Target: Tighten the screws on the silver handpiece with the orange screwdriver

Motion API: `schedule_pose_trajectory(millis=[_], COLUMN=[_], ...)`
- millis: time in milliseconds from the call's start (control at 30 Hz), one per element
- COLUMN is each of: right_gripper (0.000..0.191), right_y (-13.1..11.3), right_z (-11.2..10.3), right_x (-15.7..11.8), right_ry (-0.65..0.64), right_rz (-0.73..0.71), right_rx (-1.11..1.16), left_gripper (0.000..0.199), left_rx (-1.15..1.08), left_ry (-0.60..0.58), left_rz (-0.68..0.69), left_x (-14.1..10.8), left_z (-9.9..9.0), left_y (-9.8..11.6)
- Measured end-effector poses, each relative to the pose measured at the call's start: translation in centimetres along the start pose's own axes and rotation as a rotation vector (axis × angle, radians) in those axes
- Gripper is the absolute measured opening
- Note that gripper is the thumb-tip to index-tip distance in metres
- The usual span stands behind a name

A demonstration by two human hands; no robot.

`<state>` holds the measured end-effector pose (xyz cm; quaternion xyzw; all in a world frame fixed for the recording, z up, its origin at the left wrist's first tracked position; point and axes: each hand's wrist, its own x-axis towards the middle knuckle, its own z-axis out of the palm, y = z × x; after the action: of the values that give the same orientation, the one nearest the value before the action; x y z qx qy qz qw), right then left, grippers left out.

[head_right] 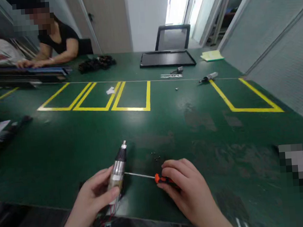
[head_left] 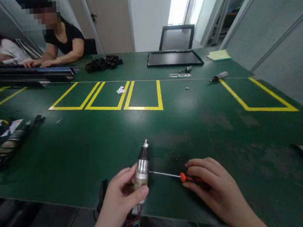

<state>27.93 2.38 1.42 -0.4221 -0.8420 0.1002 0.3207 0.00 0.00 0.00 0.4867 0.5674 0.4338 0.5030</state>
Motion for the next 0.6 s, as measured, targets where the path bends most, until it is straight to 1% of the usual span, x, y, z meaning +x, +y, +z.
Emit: schedule_pose_trajectory(millis=[133, 300, 433, 600], right_gripper=[0.01, 0.012, 0.023, 0.023], right_y=[0.2, -0.2, -0.6, -0.9], right_z=[-0.1, 0.1, -0.1, -0.5], right_x=[-0.5, -1.1, -0.9, -0.6], right_ry=[-0.005, -0.097, -0.096, -0.121], right_rz=[-0.002, 0.098, 0.127, 0.182], right_rx=[0.014, 0.061, 0.043, 0.109], left_gripper=[0.037, 0.038, 0.037, 0.038], left_rx=[-0.019, -0.057, -0.065, -0.062], left_ry=[0.009, 0.024, 0.0, -0.012], left_rz=[0.014, 0.01, 0.018, 0.022], left_x=[0.2, 0.2, 0.2, 0.2], left_z=[0.2, 0.2, 0.2, 0.2], left_y=[-0.1, -0.5, -0.7, -0.4])
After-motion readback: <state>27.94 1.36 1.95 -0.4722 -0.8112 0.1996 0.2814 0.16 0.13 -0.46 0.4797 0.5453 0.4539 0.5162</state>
